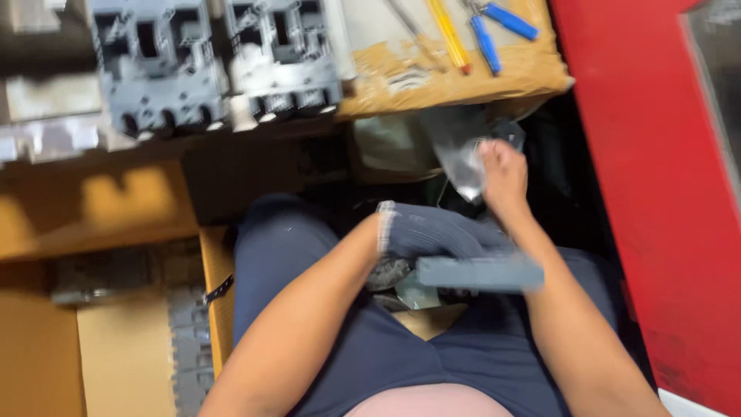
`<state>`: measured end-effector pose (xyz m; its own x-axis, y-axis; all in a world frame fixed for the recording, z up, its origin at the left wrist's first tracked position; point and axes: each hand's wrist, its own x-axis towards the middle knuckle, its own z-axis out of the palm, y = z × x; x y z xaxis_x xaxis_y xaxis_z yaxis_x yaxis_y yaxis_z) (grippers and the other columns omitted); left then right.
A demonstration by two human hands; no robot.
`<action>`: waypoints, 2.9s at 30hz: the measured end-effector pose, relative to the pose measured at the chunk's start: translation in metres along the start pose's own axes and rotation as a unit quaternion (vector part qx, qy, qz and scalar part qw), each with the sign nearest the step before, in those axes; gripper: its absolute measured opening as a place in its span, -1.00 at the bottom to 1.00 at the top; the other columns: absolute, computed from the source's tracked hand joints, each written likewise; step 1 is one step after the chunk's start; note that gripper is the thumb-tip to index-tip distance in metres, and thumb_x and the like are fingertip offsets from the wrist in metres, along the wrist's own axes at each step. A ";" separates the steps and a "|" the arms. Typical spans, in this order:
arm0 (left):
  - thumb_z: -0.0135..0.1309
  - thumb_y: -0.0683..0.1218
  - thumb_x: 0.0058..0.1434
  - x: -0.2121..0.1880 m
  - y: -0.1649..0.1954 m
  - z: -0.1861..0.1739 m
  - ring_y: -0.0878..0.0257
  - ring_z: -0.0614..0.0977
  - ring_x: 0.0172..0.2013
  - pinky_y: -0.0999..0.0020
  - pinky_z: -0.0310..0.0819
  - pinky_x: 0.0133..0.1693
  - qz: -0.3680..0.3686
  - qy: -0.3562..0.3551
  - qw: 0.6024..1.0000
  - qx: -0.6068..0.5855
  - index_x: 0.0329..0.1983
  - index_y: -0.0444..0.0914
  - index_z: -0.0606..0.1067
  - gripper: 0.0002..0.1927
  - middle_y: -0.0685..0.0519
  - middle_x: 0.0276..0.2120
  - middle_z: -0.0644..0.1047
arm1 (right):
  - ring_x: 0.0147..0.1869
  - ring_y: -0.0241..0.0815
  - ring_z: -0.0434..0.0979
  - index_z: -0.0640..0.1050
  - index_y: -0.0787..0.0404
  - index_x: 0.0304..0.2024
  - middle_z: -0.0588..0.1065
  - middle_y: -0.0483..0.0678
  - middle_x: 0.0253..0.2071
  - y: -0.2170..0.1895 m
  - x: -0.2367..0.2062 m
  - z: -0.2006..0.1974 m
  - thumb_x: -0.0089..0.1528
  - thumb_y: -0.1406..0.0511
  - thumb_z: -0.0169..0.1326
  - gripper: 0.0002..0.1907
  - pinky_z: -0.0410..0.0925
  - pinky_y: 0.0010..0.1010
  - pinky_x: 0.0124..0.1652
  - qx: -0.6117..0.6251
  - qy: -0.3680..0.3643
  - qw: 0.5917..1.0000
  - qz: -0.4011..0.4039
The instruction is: The person sits on the floor and uses pliers, a metal file, and a utility knife to trim and smooth gray metal parts. After finishing each part, they place it into a clear plastic bag and then into a cardboard box. The process repeats for several parts.
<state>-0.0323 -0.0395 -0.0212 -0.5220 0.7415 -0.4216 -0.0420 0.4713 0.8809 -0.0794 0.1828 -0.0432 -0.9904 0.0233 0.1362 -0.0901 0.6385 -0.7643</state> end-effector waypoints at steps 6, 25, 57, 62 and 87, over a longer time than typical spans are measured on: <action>0.11 0.13 0.41 -0.062 0.017 -0.019 -0.03 0.68 -0.18 0.29 0.61 -0.16 0.261 -0.004 0.686 -0.679 0.29 -0.47 0.41 -0.37 -0.33 -0.07 0.59 | -0.48 -0.30 0.34 0.54 0.29 -0.36 0.41 -0.05 -0.59 -0.009 -0.093 -0.046 0.37 0.13 0.01 -0.63 0.27 -0.33 -0.42 -0.009 0.048 0.990 0.135; -0.01 -0.21 0.14 -0.078 0.049 0.066 0.15 0.61 -0.31 0.18 0.58 -0.13 0.115 0.232 0.679 -0.687 0.03 -0.34 0.47 -0.64 -0.04 -0.27 0.57 | -0.53 -0.33 0.42 0.53 0.27 -0.29 0.48 -0.14 -0.56 -0.043 -0.141 -0.032 0.35 0.20 0.03 -0.74 0.31 -0.45 -0.48 0.227 -0.092 0.960 0.135; 0.03 -0.16 0.07 -0.093 0.063 0.086 0.23 0.63 -0.17 0.39 0.53 -0.05 -0.054 -0.054 0.873 -0.481 0.30 -0.50 0.41 -0.33 -0.08 -0.07 0.62 | -0.63 -0.40 0.24 0.41 0.23 -0.50 0.25 -0.23 -0.64 0.005 -0.111 -0.030 0.38 0.09 0.05 -0.55 0.10 -0.47 -0.63 0.431 0.050 0.859 0.272; 0.05 -0.15 0.11 -0.086 0.072 0.092 0.27 0.62 -0.11 0.42 0.52 0.00 -0.053 -0.063 0.865 -0.496 0.41 -0.49 0.34 -0.26 -0.05 0.00 0.59 | -0.56 -0.46 0.31 0.50 0.25 -0.45 0.37 -0.23 -0.59 -0.002 -0.115 -0.028 0.42 0.10 -0.02 -0.55 0.20 -0.52 -0.56 0.420 0.041 0.878 0.225; 0.09 -0.14 0.18 -0.082 0.053 0.079 0.24 0.67 -0.33 0.35 0.60 -0.24 -0.050 0.194 0.825 -0.529 0.23 -0.40 0.43 -0.47 -0.03 -0.23 0.64 | 0.01 -0.35 0.56 0.55 0.21 -0.02 0.60 -0.16 -0.09 -0.010 -0.130 -0.006 0.37 0.11 -0.06 -0.65 0.40 -0.52 0.02 0.470 -0.133 0.822 0.293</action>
<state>0.0756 -0.0381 0.0433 -0.6951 0.4197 -0.5837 -0.7143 -0.3114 0.6267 0.0508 0.1776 -0.0494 -0.8694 -0.1351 -0.4752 0.4929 -0.3023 -0.8159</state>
